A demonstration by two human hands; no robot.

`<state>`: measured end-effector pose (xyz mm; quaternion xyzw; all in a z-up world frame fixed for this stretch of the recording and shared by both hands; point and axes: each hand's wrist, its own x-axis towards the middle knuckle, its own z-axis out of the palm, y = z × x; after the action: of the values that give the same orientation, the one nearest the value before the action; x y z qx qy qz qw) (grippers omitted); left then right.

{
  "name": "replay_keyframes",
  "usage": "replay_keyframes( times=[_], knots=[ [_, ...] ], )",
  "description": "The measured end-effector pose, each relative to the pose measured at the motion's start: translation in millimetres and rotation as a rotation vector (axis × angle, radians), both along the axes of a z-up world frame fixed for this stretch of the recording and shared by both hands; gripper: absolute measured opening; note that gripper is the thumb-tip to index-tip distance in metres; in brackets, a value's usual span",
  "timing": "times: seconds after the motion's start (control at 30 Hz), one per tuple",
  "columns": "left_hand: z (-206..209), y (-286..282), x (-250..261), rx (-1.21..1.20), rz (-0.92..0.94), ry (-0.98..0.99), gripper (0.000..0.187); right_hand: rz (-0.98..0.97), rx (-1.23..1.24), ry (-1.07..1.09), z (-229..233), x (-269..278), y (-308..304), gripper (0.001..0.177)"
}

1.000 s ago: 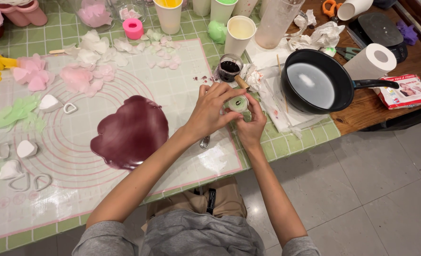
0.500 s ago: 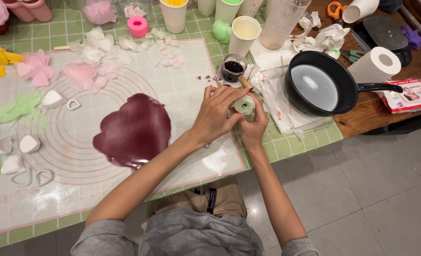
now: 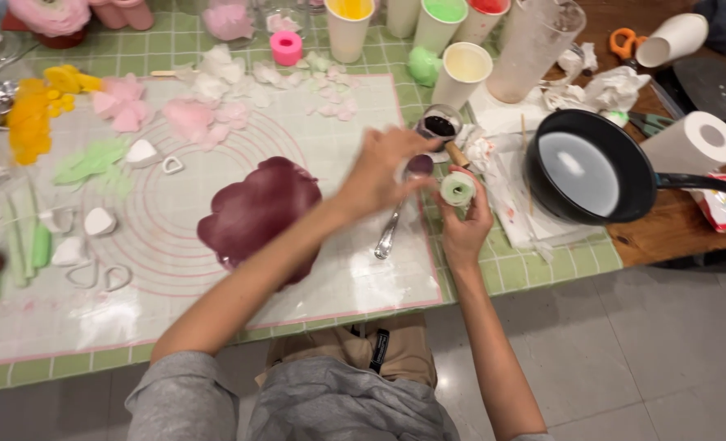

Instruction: The recorder is decorating a green cylindrical object, likely a candle, with small white wax elements and spreading poured red liquid wax on a silicone mat.

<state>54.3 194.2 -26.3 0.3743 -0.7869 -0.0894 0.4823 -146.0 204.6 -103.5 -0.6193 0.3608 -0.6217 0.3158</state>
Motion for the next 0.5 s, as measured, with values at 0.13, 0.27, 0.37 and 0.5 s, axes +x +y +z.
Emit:
replay_keyframes(
  times=[0.13,0.27,0.37,0.5],
  knots=[
    [-31.4,-91.2,109.6,0.089,0.142,0.169,0.033,-0.027,-0.051,0.052,-0.7,-0.3,-0.4,0.051],
    [-52.6,-139.7,206.8,0.104,0.614,-0.126,0.021,0.019,0.047,0.008,-8.2,-3.6,-3.9,0.050],
    [-74.9,-158.5,235.3,0.071,0.709,-0.401,0.028,0.061,0.156,-0.075,-10.1,-4.5,-7.0,0.051],
    [-102.5,-171.6,239.7,0.070,0.728,-0.485,0.032,0.099,0.173,-0.136,-13.3,-8.2,-10.2,0.056]
  ],
)
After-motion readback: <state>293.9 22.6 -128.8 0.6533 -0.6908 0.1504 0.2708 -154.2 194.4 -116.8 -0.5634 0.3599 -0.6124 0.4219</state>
